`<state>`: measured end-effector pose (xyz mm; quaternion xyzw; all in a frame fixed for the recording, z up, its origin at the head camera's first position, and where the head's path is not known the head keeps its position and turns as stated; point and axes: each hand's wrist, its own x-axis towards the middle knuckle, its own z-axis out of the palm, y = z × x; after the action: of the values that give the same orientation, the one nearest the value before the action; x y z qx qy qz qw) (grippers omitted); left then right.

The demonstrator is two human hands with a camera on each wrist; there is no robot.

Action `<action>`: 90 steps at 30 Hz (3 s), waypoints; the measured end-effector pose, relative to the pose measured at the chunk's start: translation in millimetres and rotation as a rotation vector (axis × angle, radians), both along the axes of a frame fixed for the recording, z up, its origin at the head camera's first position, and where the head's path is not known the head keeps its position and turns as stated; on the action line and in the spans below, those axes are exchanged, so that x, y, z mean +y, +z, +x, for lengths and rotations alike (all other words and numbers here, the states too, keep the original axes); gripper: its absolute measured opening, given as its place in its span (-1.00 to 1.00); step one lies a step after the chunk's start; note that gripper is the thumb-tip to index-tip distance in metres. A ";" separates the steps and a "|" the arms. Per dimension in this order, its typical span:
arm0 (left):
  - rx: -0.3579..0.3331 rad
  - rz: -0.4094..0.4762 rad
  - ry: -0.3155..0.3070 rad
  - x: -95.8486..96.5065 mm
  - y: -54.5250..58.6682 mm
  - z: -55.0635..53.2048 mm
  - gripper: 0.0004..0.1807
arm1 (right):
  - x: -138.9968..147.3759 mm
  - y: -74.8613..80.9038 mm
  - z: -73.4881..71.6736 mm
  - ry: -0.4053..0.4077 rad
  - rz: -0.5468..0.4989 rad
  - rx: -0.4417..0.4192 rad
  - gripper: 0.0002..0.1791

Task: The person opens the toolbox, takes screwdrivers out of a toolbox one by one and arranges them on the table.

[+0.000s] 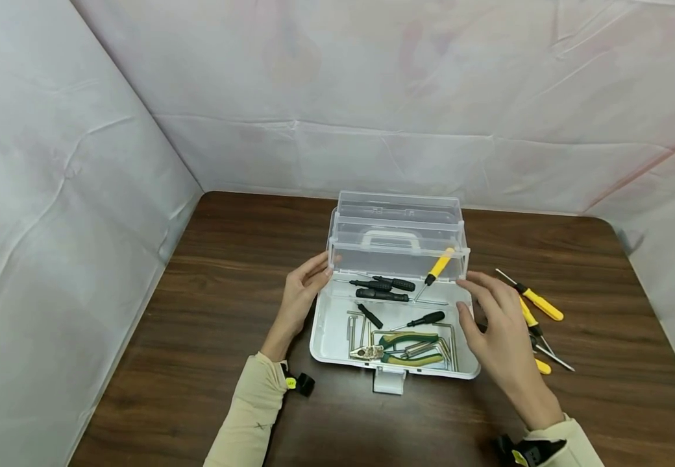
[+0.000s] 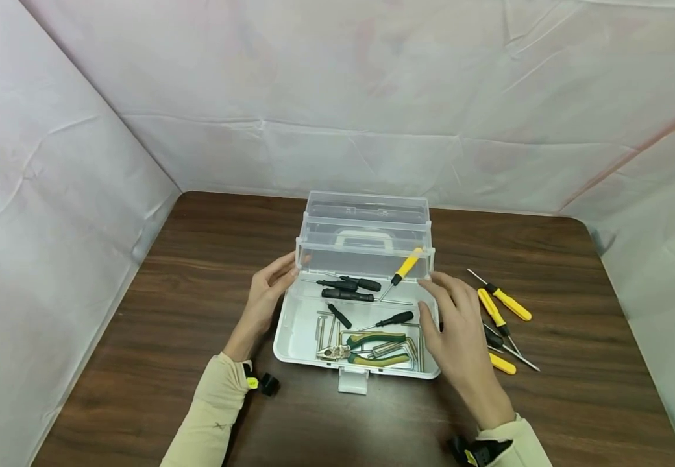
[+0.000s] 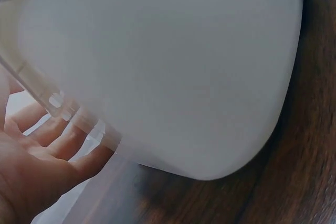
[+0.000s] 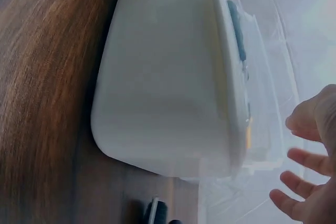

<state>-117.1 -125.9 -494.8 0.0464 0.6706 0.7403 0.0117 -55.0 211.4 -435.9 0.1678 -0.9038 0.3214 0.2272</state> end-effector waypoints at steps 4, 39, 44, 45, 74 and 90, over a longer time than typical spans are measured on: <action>0.005 0.007 -0.002 1.1 0.2 -0.6 -0.51 | -0.6 5.0 6.3 0.060 0.059 0.038 -0.56; 0.002 0.012 0.001 0.7 0.5 -0.3 -0.51 | -26.3 -14.6 10.7 0.205 0.585 -0.174 -0.50; 0.000 -0.002 0.003 -0.1 0.4 -0.3 -0.50 | -33.4 -13.6 4.9 0.202 0.719 -0.163 -0.56; 0.001 -0.001 0.000 0.0 0.4 -0.3 -0.50 | -34.7 -13.5 4.0 0.204 0.738 -0.169 -0.58; 0.008 0.012 -0.011 0.7 -0.8 -1.0 -0.50 | -44.5 -25.6 -12.2 0.339 0.981 0.081 -0.69; 0.009 0.022 -0.014 1.5 -0.9 0.2 -0.50 | -40.7 -30.6 -14.6 0.356 0.908 -0.127 -0.61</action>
<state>-116.9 -124.5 -495.7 0.0545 0.6620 0.7474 0.0137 -69.6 170.7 -466.5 0.3817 -0.9221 -0.0616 0.0170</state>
